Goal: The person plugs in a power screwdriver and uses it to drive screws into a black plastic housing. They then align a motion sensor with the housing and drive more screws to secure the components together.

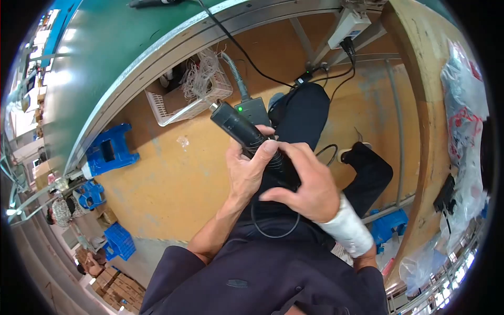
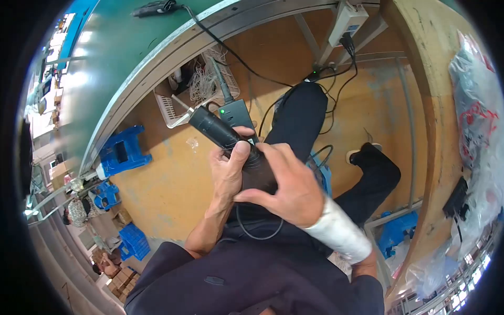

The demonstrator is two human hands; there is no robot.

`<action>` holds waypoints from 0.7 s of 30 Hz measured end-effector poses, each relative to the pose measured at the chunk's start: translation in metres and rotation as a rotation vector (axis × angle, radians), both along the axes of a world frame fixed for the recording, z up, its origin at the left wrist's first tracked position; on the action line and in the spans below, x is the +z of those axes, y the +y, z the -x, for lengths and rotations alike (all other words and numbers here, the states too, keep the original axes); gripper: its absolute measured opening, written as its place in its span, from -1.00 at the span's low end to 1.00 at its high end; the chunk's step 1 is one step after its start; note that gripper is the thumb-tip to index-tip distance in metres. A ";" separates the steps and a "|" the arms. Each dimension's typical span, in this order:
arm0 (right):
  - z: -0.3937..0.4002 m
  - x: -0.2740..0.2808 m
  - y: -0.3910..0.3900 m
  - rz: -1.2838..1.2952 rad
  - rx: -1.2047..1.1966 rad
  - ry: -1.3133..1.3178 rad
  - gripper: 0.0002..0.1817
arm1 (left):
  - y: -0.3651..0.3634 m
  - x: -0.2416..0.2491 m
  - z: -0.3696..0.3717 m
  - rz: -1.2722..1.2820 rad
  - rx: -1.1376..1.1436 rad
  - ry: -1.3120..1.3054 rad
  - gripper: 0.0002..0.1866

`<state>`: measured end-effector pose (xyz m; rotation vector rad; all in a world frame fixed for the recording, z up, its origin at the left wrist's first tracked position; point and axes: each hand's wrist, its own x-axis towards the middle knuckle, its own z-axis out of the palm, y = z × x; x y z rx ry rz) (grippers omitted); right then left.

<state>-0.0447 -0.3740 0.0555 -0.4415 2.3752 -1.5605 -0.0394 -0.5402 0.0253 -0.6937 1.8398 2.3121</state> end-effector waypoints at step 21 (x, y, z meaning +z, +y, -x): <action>-0.183 0.037 0.066 0.663 -0.997 -0.102 -0.28 | -0.154 -0.202 -0.072 -0.287 0.148 -0.016 -0.15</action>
